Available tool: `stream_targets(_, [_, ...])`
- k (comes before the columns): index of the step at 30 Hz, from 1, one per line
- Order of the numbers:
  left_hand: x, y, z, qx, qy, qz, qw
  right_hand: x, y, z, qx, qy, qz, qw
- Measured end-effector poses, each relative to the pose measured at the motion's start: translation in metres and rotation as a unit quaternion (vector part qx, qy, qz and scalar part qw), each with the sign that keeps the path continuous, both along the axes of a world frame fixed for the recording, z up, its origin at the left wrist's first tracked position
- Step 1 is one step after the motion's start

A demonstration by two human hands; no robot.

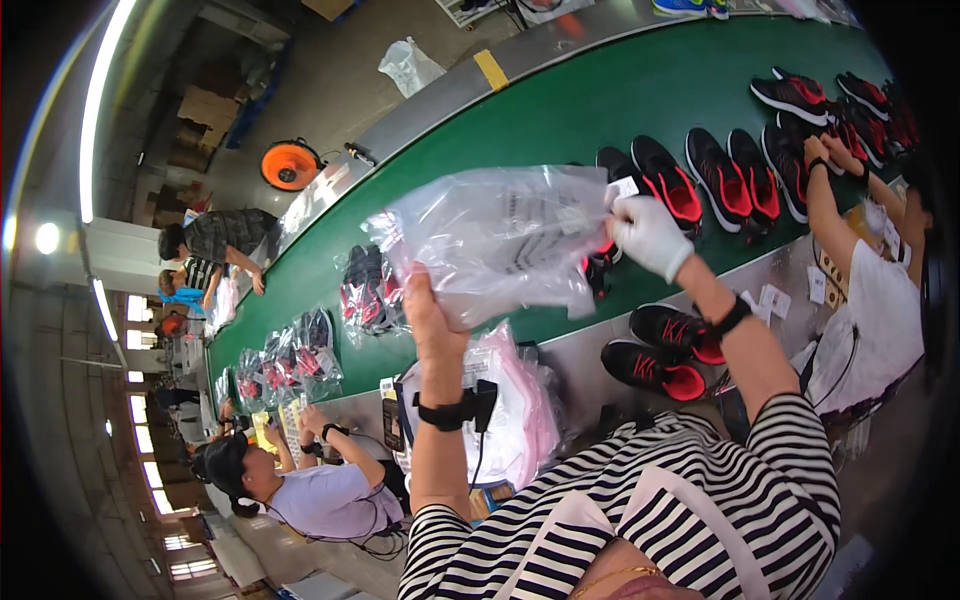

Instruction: Placing pairs of athletic shoes into plastic bags and then into a cardboard box on an assembly line.

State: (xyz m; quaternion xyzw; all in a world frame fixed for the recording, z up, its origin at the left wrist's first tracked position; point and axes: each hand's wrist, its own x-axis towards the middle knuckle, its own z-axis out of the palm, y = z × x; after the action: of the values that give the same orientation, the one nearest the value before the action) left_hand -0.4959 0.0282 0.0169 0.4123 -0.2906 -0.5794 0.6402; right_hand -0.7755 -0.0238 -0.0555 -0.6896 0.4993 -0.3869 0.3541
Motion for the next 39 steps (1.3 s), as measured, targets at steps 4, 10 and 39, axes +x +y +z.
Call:
stream_targets(4, [-0.022,-0.012,-0.022,-0.003,-0.133,0.162,0.978,-0.004,0.050,0.060,-0.199,0.107,-0.128,0.966])
stream_targets(10, [-0.080,0.001,-0.005,-0.064,-0.243,0.042,0.967,0.033,0.049,0.036,-0.399,0.181,0.077,0.896])
stream_targets(39, [0.069,-0.027,-0.034,0.100,-0.361,0.076,0.924,0.048,-0.049,-0.099,0.045,0.351,0.158,0.922])
